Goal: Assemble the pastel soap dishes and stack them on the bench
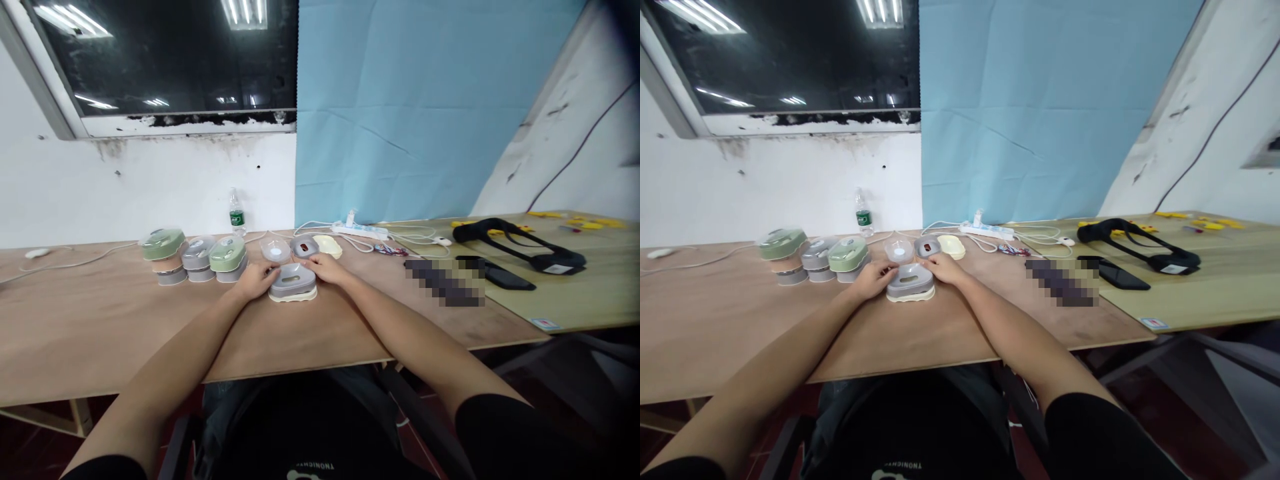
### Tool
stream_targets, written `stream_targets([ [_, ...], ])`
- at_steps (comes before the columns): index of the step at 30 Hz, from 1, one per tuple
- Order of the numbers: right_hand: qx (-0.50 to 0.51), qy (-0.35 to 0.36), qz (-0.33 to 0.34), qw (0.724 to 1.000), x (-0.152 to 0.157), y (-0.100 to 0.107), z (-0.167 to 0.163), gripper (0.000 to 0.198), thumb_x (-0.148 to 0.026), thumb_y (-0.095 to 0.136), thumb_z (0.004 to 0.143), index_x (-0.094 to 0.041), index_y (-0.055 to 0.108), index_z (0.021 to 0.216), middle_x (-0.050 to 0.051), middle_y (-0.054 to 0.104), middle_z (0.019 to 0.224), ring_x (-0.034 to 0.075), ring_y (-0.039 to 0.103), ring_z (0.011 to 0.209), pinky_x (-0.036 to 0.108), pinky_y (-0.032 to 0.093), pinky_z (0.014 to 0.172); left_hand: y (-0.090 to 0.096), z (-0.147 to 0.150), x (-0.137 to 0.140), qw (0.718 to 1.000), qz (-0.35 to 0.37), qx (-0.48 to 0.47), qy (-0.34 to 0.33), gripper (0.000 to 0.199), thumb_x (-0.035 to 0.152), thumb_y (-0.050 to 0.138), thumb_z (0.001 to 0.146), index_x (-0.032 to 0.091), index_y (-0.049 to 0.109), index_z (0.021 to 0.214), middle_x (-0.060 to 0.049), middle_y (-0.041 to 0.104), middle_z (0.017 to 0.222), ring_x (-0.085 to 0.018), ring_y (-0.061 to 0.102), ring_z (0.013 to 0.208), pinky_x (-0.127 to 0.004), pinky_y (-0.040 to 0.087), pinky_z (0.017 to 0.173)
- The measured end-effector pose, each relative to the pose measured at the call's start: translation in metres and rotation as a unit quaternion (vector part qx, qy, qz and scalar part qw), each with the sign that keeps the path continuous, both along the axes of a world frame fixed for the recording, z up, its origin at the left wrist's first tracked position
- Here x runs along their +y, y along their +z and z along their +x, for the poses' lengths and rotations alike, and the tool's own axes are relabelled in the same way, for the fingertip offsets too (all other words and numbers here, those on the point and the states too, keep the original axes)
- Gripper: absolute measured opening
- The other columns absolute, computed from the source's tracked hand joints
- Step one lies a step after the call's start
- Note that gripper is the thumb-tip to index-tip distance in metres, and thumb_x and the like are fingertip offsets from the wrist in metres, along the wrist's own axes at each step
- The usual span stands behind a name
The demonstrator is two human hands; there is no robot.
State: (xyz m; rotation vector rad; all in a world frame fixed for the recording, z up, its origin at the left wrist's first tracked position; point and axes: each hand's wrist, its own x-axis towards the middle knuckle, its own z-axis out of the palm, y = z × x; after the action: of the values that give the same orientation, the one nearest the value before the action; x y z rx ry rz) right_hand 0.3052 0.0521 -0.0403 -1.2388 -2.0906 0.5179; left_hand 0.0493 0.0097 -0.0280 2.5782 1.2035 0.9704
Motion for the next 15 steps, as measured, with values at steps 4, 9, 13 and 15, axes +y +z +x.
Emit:
stream_targets([
  [4,-0.008,-0.016,0.006,1.000,0.0014,-0.0002,0.0002,0.052,-0.063,0.046,0.081,-0.018,0.041,0.055,-0.005,0.039,0.052,0.010,0.039,0.054,0.022,0.024,0.051,-0.0016,0.0010,0.0005,1.000,0.015,-0.017,-0.006,0.037,0.041,0.044,0.091,0.018,0.067,0.108,-0.007,0.070,0.106,-0.021,0.064,0.093,-0.032,0.050,0.082],
  [9,-0.008,-0.005,-0.005,1.000,-0.0011,0.0013,-0.0002,0.054,-0.066,0.050,0.078,-0.018,0.040,0.054,-0.005,0.038,0.051,0.009,0.037,0.052,0.022,0.023,0.050,-0.0028,0.0012,0.0006,0.999,0.031,-0.005,-0.013,0.034,0.040,0.046,0.091,0.019,0.065,0.109,-0.007,0.068,0.109,-0.021,0.063,0.099,-0.034,0.050,0.086],
  [13,-0.011,0.024,-0.048,0.999,-0.0046,0.0037,-0.0006,0.053,-0.065,0.052,0.077,-0.018,0.040,0.055,-0.005,0.038,0.049,0.009,0.036,0.050,0.023,0.022,0.050,-0.0035,0.0003,0.0020,1.000,0.018,0.014,-0.005,0.035,0.041,0.046,0.090,0.019,0.065,0.112,-0.007,0.068,0.110,-0.021,0.064,0.093,-0.034,0.050,0.085],
  [15,-0.017,0.034,-0.064,0.997,-0.0060,0.0049,-0.0008,0.053,-0.065,0.053,0.077,-0.019,0.040,0.055,-0.006,0.038,0.048,0.009,0.036,0.049,0.023,0.021,0.050,-0.0035,-0.0002,0.0026,1.000,0.008,0.024,-0.003,0.037,0.042,0.047,0.090,0.019,0.064,0.112,-0.007,0.068,0.110,-0.020,0.064,0.090,-0.033,0.050,0.082],
])
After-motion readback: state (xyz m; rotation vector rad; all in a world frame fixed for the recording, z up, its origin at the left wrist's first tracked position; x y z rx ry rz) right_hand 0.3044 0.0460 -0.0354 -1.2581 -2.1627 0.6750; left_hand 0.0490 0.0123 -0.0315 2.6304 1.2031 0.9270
